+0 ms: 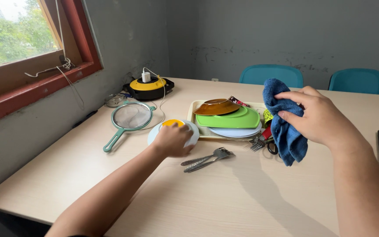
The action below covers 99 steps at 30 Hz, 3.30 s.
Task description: Drying various dishes including forks, plates, and bowls using a blue cloth
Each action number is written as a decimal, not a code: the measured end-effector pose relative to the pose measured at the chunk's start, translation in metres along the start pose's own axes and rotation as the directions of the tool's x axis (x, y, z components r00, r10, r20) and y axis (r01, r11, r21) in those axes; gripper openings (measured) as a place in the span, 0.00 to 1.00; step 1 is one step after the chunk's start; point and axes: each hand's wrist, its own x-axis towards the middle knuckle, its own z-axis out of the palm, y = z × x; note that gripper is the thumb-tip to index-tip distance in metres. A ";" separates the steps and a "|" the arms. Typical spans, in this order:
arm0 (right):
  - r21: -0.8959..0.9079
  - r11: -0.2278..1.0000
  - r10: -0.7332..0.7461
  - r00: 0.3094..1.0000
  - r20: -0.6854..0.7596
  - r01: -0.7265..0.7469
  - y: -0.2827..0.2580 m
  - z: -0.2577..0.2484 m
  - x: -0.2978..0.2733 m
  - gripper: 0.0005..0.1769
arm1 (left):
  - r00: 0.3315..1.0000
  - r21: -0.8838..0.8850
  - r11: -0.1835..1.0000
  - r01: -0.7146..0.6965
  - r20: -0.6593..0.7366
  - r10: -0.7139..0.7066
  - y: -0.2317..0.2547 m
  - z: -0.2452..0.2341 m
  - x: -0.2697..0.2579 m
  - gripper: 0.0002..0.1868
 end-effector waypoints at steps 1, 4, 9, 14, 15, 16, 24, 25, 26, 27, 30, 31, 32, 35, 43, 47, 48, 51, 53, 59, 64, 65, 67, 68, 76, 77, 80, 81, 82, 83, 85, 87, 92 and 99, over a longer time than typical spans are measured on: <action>-0.001 1.000 0.002 1.000 0.002 -0.002 -0.001 0.000 0.000 0.25 | 1.000 -0.002 1.000 -0.002 0.002 0.002 0.001 0.004 0.011 0.30; -0.004 1.000 0.021 1.000 0.018 -0.021 -0.004 -0.001 0.000 0.24 | 0.993 0.000 1.000 -0.019 -0.113 0.019 0.004 0.013 0.050 0.23; -0.009 1.000 0.028 0.999 0.017 -0.028 -0.005 -0.003 -0.001 0.24 | 0.987 -0.350 0.928 0.130 -0.044 -0.155 0.024 0.009 0.119 0.35; 0.014 1.000 0.006 1.000 0.010 -0.006 -0.001 -0.001 0.001 0.25 | 0.929 -0.433 0.823 0.369 0.167 -0.329 0.037 0.001 0.157 0.40; 0.026 0.999 0.030 0.999 0.021 -0.030 -0.004 -0.001 0.001 0.24 | 0.872 -0.454 0.746 0.488 0.302 -0.386 0.041 -0.005 0.158 0.43; 0.021 0.999 0.033 0.999 0.021 -0.033 -0.003 -0.001 0.002 0.24 | 0.873 -0.458 0.745 0.485 0.302 -0.383 0.042 -0.005 0.160 0.43; 0.009 0.994 0.104 0.990 0.097 -0.105 0.003 0.005 0.011 0.24 | 0.861 -0.497 0.704 0.507 0.339 -0.381 0.047 -0.002 0.171 0.41; 0.012 0.994 0.106 0.990 0.095 -0.108 0.002 0.005 0.011 0.24 | 0.862 -0.495 0.707 0.505 0.338 -0.378 0.049 -0.005 0.170 0.41; 0.015 0.994 0.104 0.990 0.096 -0.106 0.002 0.005 0.011 0.23 | 0.858 -0.496 0.701 0.512 0.340 -0.385 0.051 -0.009 0.168 0.40; 0.019 0.994 0.103 0.990 0.097 -0.105 0.001 0.005 0.010 0.23 | 0.854 -0.497 0.696 0.518 0.342 -0.391 0.053 -0.012 0.167 0.39; 0.013 0.994 0.106 0.989 0.100 -0.108 0.003 0.006 0.010 0.24 | 0.853 -0.487 0.701 0.521 0.337 -0.400 0.051 -0.010 0.169 0.37; 0.012 0.994 0.105 0.990 0.096 -0.107 0.003 0.007 0.010 0.24 | 0.854 -0.488 0.702 0.519 0.333 -0.399 0.051 -0.008 0.172 0.37; 0.016 0.996 0.089 0.992 0.095 -0.091 0.003 0.006 0.009 0.24 | 0.859 -0.472 0.720 0.509 0.334 -0.388 0.051 -0.006 0.175 0.36; 0.016 0.997 0.075 0.993 0.090 -0.077 0.001 0.005 0.008 0.23 | 0.882 -0.404 0.791 0.460 0.315 -0.351 0.049 0.008 0.189 0.35; 0.025 0.996 0.085 0.993 0.082 -0.087 0.001 0.003 0.008 0.23 | 0.758 -0.386 0.678 0.625 0.508 -0.409 0.061 -0.041 0.172 0.43; 0.030 0.996 0.079 0.994 0.080 -0.082 0.003 0.004 0.009 0.24 | 0.831 -0.403 0.738 0.542 0.388 -0.399 0.048 0.014 0.199 0.49; 0.024 0.996 0.089 0.992 0.092 -0.091 0.003 0.004 0.009 0.23 | 0.888 -0.342 0.830 0.441 0.299 -0.349 0.042 0.038 0.210 0.46; 0.037 0.995 0.087 0.992 0.089 -0.091 0.001 0.003 0.008 0.24 | 0.859 -0.322 0.827 0.461 0.397 -0.324 0.048 0.021 0.208 0.42; 0.033 0.995 0.093 0.991 0.091 -0.097 -0.001 0.001 0.008 0.23 | 0.855 -0.312 0.829 0.464 0.404 -0.326 0.048 0.020 0.207 0.38; 0.042 0.996 0.079 0.994 0.072 -0.083 0.001 -0.001 0.009 0.24 | 0.871 -0.252 0.835 0.490 0.190 -0.454 0.027 0.060 0.206 0.27; 0.041 0.999 0.009 0.999 0.034 -0.011 0.014 0.003 0.012 0.24 | 0.858 -0.512 0.726 0.459 0.044 -0.511 0.001 0.025 0.167 0.18; 0.054 0.999 -0.009 1.000 0.018 0.008 0.015 0.003 0.013 0.24 | 0.839 -0.550 0.693 0.466 0.027 -0.543 -0.004 0.019 0.161 0.16; 0.067 0.997 -0.029 1.000 0.000 0.029 0.020 0.005 0.014 0.24 | 0.818 -0.587 0.659 0.471 0.009 -0.576 -0.018 0.020 0.150 0.15; 0.064 0.995 -0.069 0.997 -0.027 0.071 0.023 0.006 0.015 0.24 | 0.785 -0.695 0.616 0.372 -0.118 -0.608 -0.026 0.026 0.146 0.18; 0.044 0.981 -0.179 0.968 -0.179 0.189 0.008 0.010 0.009 0.30 | 0.727 -0.998 -0.066 -0.016 0.033 -0.685 -0.048 -0.012 0.128 0.13; 0.028 0.974 -0.208 0.941 -0.268 0.224 0.007 0.013 0.008 0.31 | 0.729 -0.995 -0.078 -0.070 0.002 -0.685 -0.056 0.006 0.142 0.15; -0.010 0.959 -0.264 0.877 -0.401 0.284 0.005 0.022 0.010 0.30 | 0.745 -0.986 -0.084 -0.142 -0.051 -0.665 -0.038 0.003 0.153 0.20; -0.025 0.951 -0.286 0.851 -0.440 0.307 0.004 0.025 0.010 0.27 | 0.759 -0.985 -0.080 -0.153 -0.065 -0.648 -0.024 -0.006 0.151 0.23; -0.028 0.952 -0.285 0.851 -0.442 0.305 0.005 0.030 0.011 0.27 | 0.761 -0.984 -0.082 -0.156 -0.067 -0.645 -0.002 -0.031 0.142 0.23; -0.056 0.951 -0.293 0.829 -0.477 0.303 0.005 0.035 0.012 0.25 | 0.795 -0.985 -0.053 -0.162 -0.099 -0.598 0.020 -0.056 0.132 0.27; -0.086 0.950 -0.301 0.805 -0.511 0.300 0.006 0.043 0.014 0.23 | 0.827 -0.985 -0.026 -0.172 -0.130 -0.547 0.054 -0.091 0.120 0.30; -0.132 0.946 -0.320 0.799 -0.510 0.294 0.005 0.051 0.016 0.23 | 0.896 -0.990 0.006 -0.138 -0.127 -0.425 0.079 -0.113 0.115 0.30; -0.274 0.905 -0.423 0.763 -0.489 0.326 0.010 0.075 0.020 0.24 | 0.935 -0.992 0.101 -0.079 -0.109 -0.339 0.097 -0.116 0.124 0.30; -0.209 0.969 -0.122 0.990 0.068 0.134 -0.061 0.029 -0.018 0.23 | 0.817 -0.957 0.014 -0.288 -0.254 -0.518 0.061 -0.114 0.124 0.26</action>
